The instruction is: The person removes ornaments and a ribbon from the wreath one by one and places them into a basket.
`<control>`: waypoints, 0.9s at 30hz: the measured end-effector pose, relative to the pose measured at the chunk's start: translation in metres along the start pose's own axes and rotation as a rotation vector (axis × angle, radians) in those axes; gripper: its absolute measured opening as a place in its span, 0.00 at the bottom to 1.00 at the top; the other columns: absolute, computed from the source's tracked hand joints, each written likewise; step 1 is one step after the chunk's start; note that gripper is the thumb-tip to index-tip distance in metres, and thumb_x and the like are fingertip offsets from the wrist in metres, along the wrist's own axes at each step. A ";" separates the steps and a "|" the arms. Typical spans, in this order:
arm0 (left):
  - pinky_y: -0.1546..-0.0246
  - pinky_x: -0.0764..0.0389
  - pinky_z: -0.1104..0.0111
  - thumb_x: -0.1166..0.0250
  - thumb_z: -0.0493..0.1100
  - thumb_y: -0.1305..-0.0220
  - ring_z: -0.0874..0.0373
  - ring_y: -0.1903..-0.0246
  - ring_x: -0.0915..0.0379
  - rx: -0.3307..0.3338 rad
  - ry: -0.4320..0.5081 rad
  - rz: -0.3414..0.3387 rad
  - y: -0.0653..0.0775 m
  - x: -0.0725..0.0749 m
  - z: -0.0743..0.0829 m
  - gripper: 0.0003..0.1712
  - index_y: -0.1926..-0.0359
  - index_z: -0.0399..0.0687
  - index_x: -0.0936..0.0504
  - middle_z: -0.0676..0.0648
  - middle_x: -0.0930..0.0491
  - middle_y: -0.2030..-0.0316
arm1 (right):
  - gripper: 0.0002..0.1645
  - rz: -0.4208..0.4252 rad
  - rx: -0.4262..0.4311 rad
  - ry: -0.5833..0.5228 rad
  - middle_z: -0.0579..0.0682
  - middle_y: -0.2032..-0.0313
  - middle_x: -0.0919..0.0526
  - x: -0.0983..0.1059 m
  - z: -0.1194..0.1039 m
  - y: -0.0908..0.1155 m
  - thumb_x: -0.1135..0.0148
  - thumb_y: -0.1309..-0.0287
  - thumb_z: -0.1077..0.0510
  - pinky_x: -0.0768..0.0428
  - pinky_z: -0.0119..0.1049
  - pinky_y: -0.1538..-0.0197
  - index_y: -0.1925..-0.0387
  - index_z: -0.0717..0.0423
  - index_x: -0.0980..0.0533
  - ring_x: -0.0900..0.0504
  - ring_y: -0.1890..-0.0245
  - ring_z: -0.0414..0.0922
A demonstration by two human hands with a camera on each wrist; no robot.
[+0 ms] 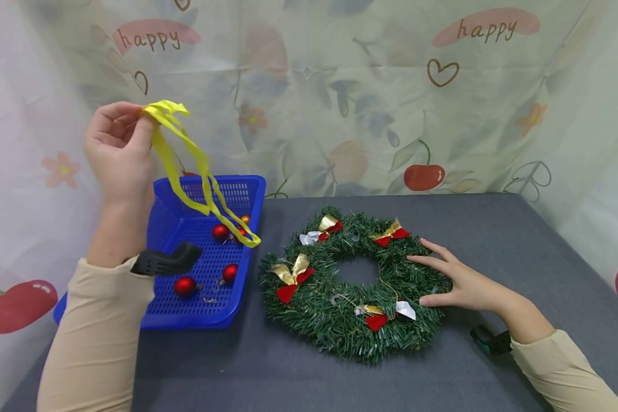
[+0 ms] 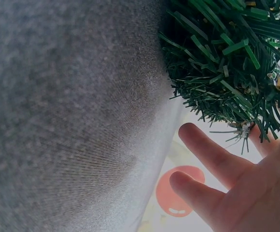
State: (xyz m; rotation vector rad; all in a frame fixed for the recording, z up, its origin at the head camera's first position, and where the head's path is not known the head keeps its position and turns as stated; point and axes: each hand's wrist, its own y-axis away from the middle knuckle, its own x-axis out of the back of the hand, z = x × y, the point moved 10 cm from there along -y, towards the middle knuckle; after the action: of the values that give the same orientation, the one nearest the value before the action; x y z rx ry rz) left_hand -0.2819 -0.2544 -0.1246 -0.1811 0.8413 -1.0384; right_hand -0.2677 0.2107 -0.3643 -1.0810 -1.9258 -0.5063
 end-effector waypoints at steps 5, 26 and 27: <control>0.60 0.22 0.73 0.33 0.27 0.50 0.56 0.71 0.26 0.036 -0.063 0.021 -0.004 0.014 -0.008 0.06 0.71 0.38 0.20 0.46 0.20 0.73 | 0.43 -0.001 -0.003 -0.001 0.59 0.28 0.60 0.000 0.001 0.000 0.32 0.50 0.45 0.36 0.69 0.47 0.33 0.44 0.39 0.51 0.33 0.69; 0.70 0.23 0.79 0.37 0.24 0.50 0.62 0.75 0.24 0.133 -0.138 0.148 -0.021 0.077 -0.042 0.10 0.76 0.41 0.20 0.51 0.20 0.78 | 0.43 -0.002 0.000 -0.005 0.59 0.28 0.60 -0.001 0.001 0.000 0.32 0.50 0.46 0.36 0.69 0.47 0.33 0.44 0.39 0.51 0.33 0.69; 0.70 0.23 0.79 0.37 0.24 0.49 0.62 0.76 0.24 0.156 -0.164 0.129 -0.021 0.078 -0.046 0.10 0.76 0.42 0.20 0.52 0.19 0.78 | 0.43 -0.001 0.000 -0.004 0.59 0.28 0.60 -0.001 0.002 0.000 0.32 0.50 0.46 0.36 0.69 0.47 0.33 0.44 0.39 0.51 0.33 0.69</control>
State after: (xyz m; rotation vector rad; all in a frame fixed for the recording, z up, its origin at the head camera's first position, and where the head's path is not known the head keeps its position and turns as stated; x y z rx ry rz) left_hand -0.3096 -0.3182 -0.1869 -0.0769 0.6128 -0.9499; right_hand -0.2681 0.2111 -0.3663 -1.0819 -1.9298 -0.5050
